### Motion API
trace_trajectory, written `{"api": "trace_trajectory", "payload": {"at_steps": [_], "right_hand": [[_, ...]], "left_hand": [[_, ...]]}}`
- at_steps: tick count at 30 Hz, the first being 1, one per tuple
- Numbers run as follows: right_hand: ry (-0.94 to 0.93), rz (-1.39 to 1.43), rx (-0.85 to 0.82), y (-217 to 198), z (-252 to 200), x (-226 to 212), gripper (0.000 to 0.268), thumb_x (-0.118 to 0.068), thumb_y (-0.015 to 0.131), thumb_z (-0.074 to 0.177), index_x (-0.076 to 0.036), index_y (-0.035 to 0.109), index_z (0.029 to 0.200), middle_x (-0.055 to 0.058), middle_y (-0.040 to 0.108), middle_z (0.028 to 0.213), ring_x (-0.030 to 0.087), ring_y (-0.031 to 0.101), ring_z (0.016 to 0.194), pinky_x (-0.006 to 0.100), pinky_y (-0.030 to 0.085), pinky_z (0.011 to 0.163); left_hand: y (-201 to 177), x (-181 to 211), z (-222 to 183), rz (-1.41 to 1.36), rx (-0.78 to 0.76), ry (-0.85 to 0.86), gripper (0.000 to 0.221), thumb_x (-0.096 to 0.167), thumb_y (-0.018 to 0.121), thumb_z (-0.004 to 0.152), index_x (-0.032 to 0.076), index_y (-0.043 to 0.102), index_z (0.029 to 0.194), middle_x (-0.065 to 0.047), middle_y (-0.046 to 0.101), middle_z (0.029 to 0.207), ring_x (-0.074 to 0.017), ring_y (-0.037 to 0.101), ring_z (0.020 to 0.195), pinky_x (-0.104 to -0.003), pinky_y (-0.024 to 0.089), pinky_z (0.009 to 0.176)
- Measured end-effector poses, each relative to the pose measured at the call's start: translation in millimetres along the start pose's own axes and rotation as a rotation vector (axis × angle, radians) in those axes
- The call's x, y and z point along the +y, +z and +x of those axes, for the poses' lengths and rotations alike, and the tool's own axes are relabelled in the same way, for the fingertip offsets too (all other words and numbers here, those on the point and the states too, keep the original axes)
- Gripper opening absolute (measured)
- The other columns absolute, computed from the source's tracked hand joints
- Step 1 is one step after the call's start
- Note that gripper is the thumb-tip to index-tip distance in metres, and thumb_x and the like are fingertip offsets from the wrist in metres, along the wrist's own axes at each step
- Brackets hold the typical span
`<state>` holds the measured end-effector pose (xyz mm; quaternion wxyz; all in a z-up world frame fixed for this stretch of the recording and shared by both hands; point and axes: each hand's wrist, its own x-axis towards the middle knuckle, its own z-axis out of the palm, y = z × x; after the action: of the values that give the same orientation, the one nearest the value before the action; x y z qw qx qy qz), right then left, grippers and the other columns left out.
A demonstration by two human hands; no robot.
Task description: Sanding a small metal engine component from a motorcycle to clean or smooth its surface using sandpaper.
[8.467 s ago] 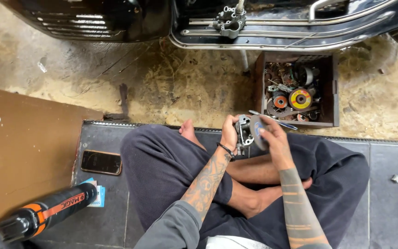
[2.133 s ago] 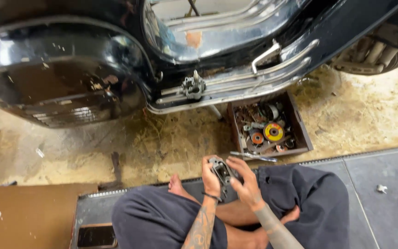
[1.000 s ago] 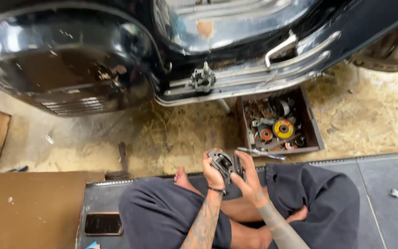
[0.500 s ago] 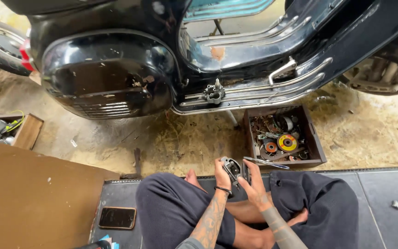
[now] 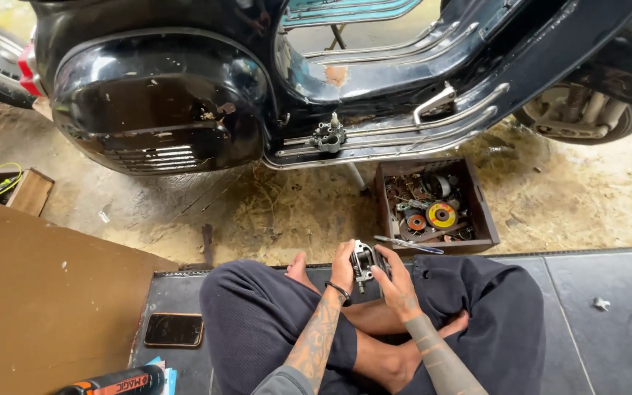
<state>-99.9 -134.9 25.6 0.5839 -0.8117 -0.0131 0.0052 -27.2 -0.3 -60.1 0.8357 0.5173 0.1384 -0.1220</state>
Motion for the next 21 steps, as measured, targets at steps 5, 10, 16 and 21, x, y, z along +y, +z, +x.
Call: {"api": "trace_trajectory", "payload": {"at_steps": [5, 10, 16, 21], "right_hand": [[-0.025, -0.02, 0.015, 2.7, -1.8, -18.3, 0.06, -0.047, 0.058, 0.1, -0.013, 0.05, 0.149, 0.019, 0.046, 0.154, 0.046, 0.042, 0.142, 0.068, 0.036, 0.113], [0.022, 0.101, -0.009, -4.2, 8.5, -18.7, 0.059, -0.045, 0.05, 0.105, -0.009, 0.046, 0.151, 0.022, 0.044, 0.155, 0.051, 0.038, 0.142, 0.07, 0.034, 0.112], [-0.019, 0.098, 0.04, -4.0, 26.0, 24.3, 0.049, -0.03, 0.059, 0.1, -0.008, 0.058, 0.144, 0.021, 0.058, 0.145, 0.042, 0.052, 0.136, 0.057, 0.042, 0.112], [-0.141, 0.067, 0.027, -10.3, 36.9, 18.7, 0.053, -0.038, 0.057, 0.096, -0.011, 0.061, 0.142, 0.02, 0.057, 0.147, 0.044, 0.05, 0.138, 0.06, 0.04, 0.111]], "left_hand": [[13.1, 11.1, -21.6, 0.121, 0.023, 0.031, 0.032, 0.037, 0.058, 0.103, 0.007, 0.068, 0.109, -0.01, 0.061, 0.119, -0.0201, 0.048, 0.117, -0.042, 0.032, 0.114], [2.1, 5.8, -1.6, 0.294, -0.04, -0.004, 0.056, 0.05, 0.047, 0.107, 0.006, 0.057, 0.139, -0.02, 0.048, 0.148, -0.0373, 0.036, 0.143, -0.052, 0.021, 0.123], [6.5, 1.1, 5.4, 0.217, 0.035, -0.005, 0.056, 0.038, 0.052, 0.105, -0.001, 0.052, 0.145, -0.024, 0.04, 0.154, -0.0376, 0.03, 0.148, -0.048, 0.017, 0.126], [12.6, -1.2, 15.2, 0.237, 0.053, 0.01, 0.05, 0.037, 0.058, 0.103, 0.0, 0.06, 0.137, -0.024, 0.05, 0.146, -0.0348, 0.039, 0.143, -0.046, 0.02, 0.125]]}}
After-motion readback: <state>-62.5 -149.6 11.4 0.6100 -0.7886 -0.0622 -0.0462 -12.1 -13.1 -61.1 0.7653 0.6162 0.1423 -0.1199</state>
